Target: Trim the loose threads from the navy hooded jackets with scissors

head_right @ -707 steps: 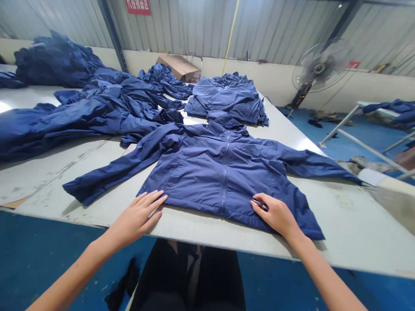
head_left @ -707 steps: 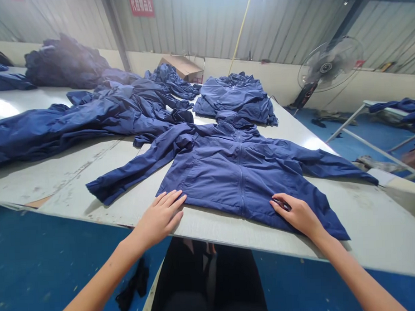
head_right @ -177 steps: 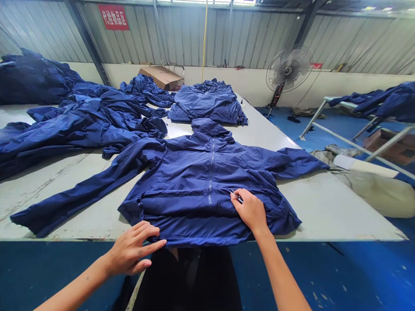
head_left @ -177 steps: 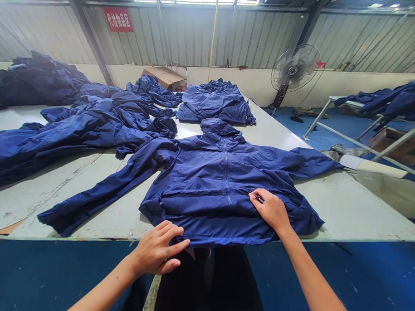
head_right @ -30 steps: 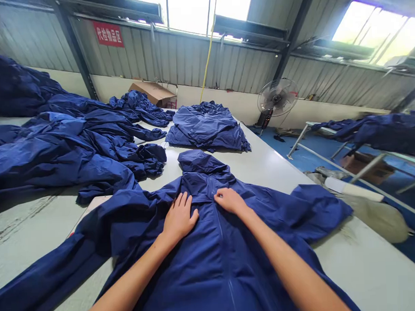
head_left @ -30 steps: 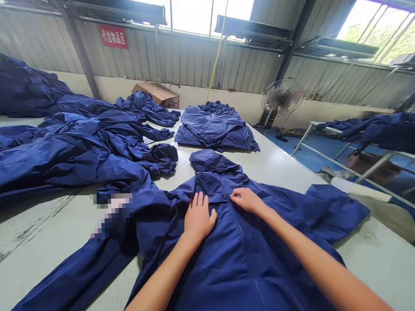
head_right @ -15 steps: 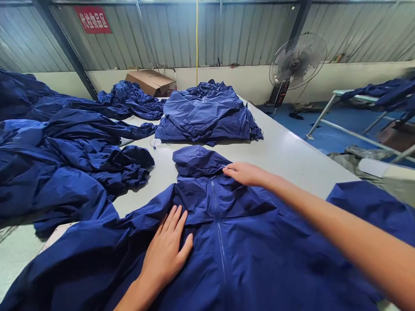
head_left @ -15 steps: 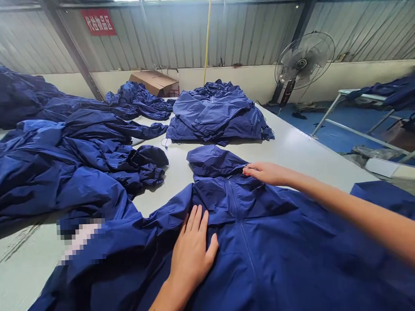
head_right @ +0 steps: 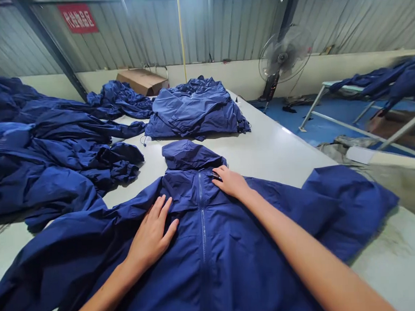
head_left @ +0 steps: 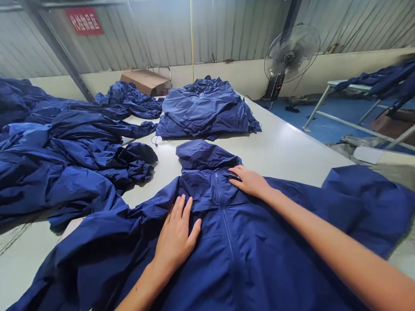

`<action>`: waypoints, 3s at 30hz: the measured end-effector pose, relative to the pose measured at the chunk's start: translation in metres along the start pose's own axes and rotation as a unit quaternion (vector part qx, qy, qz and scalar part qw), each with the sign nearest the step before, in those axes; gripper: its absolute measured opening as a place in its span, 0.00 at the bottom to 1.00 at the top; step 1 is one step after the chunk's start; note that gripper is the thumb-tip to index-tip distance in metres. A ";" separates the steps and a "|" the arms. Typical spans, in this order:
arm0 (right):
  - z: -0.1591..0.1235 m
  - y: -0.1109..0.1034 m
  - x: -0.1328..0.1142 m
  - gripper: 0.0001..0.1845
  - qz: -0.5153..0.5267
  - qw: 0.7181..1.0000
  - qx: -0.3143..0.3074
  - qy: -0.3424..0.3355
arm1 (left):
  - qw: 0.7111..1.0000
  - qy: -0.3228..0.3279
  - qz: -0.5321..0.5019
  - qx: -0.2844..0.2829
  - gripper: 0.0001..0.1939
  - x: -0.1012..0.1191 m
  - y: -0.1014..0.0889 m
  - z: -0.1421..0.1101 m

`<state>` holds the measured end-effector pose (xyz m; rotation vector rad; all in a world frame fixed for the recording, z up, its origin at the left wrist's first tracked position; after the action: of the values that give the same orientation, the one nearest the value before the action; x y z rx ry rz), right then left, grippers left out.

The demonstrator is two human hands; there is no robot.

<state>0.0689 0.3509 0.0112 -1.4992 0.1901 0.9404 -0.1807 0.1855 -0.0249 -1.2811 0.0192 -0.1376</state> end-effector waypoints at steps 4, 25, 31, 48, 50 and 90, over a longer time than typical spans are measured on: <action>-0.022 0.005 -0.005 0.20 0.060 0.998 0.021 -0.017 | 0.996 -0.005 -0.064 0.062 0.28 0.012 -0.024 0.000; -0.097 0.021 -0.032 0.16 0.344 0.939 0.018 -0.007 | 0.978 0.170 -0.117 -0.019 0.35 0.030 0.022 0.061; -0.092 0.026 -0.036 0.25 0.301 0.950 0.041 0.074 | 0.972 0.167 -0.167 -0.016 0.29 0.033 0.013 0.065; -0.117 0.024 -0.046 0.08 0.192 0.948 0.184 -0.175 | 0.944 0.165 -0.222 0.179 0.08 0.042 -0.006 0.053; -0.123 0.026 -0.050 0.10 0.092 0.948 0.212 -0.217 | 0.941 0.174 -0.181 0.226 0.09 0.044 -0.008 0.050; -0.134 0.041 -0.075 0.09 -0.115 0.949 0.049 -0.291 | 0.923 0.203 -0.322 0.062 0.13 0.043 -0.018 0.048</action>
<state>0.0527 0.1925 0.0111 -1.0699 -0.3558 1.1219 -0.1352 0.2214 0.0083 -1.0716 -0.0551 -0.9571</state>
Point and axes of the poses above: each hand's wrist, its own z-axis towards the middle knuckle, its own y-axis out of the palm, x = y × z, the point moved 2 cm from there along z, towards the middle knuckle, and after that the axes turned 15 degrees about z, right-handed, at the moved point
